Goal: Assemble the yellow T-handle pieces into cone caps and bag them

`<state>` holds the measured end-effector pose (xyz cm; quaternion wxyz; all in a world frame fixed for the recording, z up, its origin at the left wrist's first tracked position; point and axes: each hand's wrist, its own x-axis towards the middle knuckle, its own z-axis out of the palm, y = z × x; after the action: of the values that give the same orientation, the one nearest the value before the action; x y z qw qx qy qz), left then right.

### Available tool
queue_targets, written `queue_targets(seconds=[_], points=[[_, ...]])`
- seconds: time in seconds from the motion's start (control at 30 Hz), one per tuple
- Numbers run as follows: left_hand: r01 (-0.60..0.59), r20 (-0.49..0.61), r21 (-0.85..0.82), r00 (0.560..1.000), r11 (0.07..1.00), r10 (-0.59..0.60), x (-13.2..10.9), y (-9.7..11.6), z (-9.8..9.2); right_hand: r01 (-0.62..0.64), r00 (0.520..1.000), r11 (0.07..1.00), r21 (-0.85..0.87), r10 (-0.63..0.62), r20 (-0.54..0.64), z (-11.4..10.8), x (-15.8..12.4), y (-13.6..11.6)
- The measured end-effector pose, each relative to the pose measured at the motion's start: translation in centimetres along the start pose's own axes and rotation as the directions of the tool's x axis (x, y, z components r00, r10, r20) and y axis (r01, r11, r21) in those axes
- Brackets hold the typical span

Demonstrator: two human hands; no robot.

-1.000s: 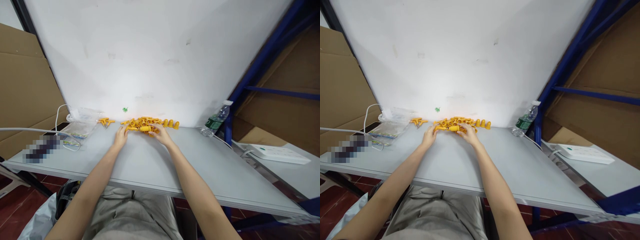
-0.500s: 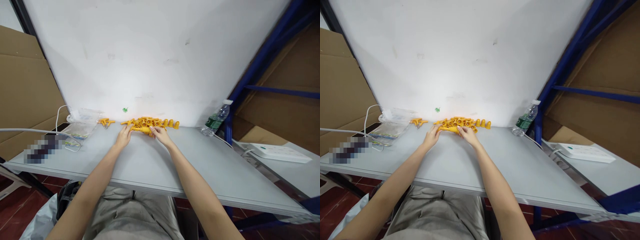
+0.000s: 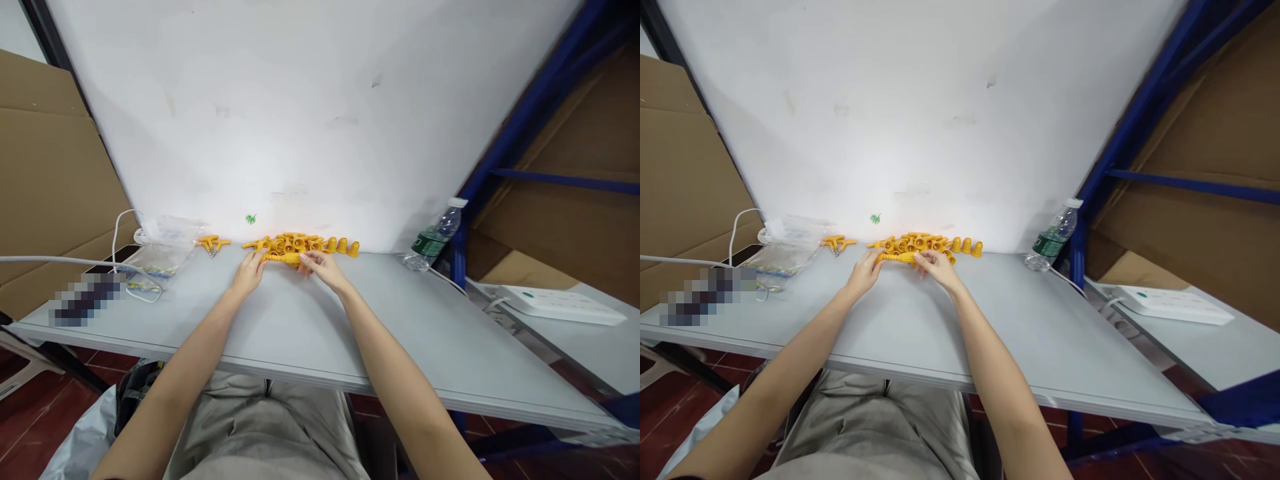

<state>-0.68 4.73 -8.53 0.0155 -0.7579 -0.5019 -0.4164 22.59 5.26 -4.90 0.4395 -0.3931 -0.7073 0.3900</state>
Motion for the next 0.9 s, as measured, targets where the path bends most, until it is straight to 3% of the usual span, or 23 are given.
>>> queue_targets(seconds=[0.2,0.27,0.37,0.53,0.63,0.9], points=[[-0.035,-0.005,-0.012,0.999,0.999,0.035,0.0,1.3,-0.1,-0.258,0.944,0.966,-0.018,0.248,-0.220,1.0,0.1,-0.4],[-0.015,-0.009,-0.032,1.000,0.999,0.015,0.1,1.3,0.0,-0.289,0.937,0.957,0.003,0.283,-0.205,0.9,0.1,-0.5],[0.017,-0.018,-0.044,1.000,0.999,-0.018,0.2,0.9,0.3,-0.278,0.956,0.960,0.038,0.280,-0.091,0.0,0.1,-0.5],[0.012,-0.027,-0.036,1.000,0.999,-0.013,0.1,0.4,0.4,-0.093,0.994,0.989,0.116,0.086,0.064,-1.0,-0.2,-0.4],[-0.014,-0.014,-0.022,1.000,1.000,0.014,0.0,0.6,0.1,-0.097,0.995,0.987,0.124,0.092,0.049,-0.4,-0.2,-0.5],[0.004,0.012,-0.053,1.000,0.999,-0.003,0.1,0.9,0.0,-0.322,0.942,0.944,0.064,0.327,-0.075,1.3,-0.1,-1.2]])
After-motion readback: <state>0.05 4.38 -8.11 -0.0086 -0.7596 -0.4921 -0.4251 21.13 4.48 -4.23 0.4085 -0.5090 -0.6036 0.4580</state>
